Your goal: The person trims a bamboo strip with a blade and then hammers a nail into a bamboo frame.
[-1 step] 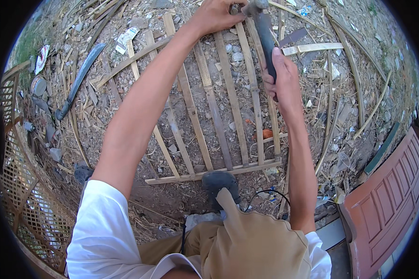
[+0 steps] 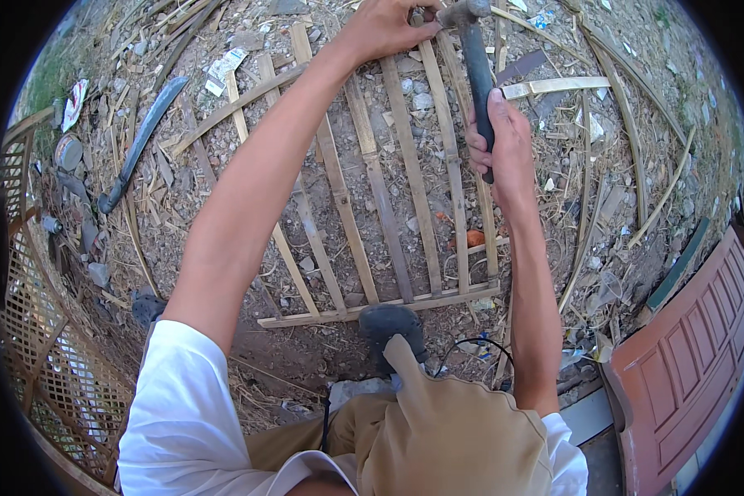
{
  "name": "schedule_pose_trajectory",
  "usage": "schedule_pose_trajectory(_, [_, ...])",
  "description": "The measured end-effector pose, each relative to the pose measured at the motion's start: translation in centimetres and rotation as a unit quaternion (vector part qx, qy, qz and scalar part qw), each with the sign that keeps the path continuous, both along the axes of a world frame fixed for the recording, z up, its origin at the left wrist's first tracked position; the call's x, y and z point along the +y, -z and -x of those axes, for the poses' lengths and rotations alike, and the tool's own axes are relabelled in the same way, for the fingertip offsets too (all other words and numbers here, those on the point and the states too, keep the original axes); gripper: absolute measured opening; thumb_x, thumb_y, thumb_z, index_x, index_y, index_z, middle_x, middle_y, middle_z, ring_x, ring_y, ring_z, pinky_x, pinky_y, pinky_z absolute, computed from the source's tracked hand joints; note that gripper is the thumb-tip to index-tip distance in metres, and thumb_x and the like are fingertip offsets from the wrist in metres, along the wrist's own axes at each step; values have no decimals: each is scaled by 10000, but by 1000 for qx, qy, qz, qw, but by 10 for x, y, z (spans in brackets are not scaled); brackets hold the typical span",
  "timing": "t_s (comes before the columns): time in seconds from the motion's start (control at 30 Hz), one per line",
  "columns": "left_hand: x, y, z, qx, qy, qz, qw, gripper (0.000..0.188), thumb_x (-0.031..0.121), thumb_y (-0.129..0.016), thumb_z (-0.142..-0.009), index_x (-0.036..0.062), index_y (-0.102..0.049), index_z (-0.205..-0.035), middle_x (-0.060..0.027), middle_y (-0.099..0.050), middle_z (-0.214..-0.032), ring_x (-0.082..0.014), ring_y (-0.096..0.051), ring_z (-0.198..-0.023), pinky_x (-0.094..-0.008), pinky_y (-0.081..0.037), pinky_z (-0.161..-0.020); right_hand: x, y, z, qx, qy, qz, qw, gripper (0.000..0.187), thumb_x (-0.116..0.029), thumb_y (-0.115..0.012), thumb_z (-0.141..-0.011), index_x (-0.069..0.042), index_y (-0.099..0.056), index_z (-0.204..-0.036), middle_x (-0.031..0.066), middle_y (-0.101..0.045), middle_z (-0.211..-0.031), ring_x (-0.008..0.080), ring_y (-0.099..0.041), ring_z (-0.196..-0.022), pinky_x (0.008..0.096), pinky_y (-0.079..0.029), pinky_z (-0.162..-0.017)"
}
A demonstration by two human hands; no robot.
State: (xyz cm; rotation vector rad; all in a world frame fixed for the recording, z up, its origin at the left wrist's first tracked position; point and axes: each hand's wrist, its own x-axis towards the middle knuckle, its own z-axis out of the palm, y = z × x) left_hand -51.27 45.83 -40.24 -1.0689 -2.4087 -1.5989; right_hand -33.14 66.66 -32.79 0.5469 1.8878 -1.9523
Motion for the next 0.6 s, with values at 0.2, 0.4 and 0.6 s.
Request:
schedule_pose_trajectory(0.2, [2, 3, -2, -21, -19, 1, 1000, 189, 201, -785, -881, 40, -742, -970, -157, -713, -875, -347, -702, -838, -431, -564, -757, -11, -1, -16, 39, 116, 221, 968, 176, -224, -586, -1146, -71, -517, -1199, 3, -505, -864, 39, -364, -508, 227, -380, -465])
schedule_pose_trajectory(0.4, [5, -2, -2, -78, -11, -1, 997, 180, 189, -793, -878, 57, -771, -999, -140, -742, -893, -296, -725, -845, -411, -576, -771, 16, 6, -12, 20, 65, 180, 981, 154, -228, -581, -1148, -83, -540, -1178, -21, -475, -758, 35, -362, -490, 211, -301, -423])
schedule_pose_trajectory(0.6, [0, 1, -1, -59, -15, -22, 998, 181, 154, -787, -864, 65, -787, -1021, -148, -748, -900, -298, -732, -857, -403, -579, -783, 1, 10, 3, 147, 13, -433, 889, 291, -307, -631, -1126, -28, -656, -1049, 6, -582, -670, 82, -468, -530, 292, -353, -502])
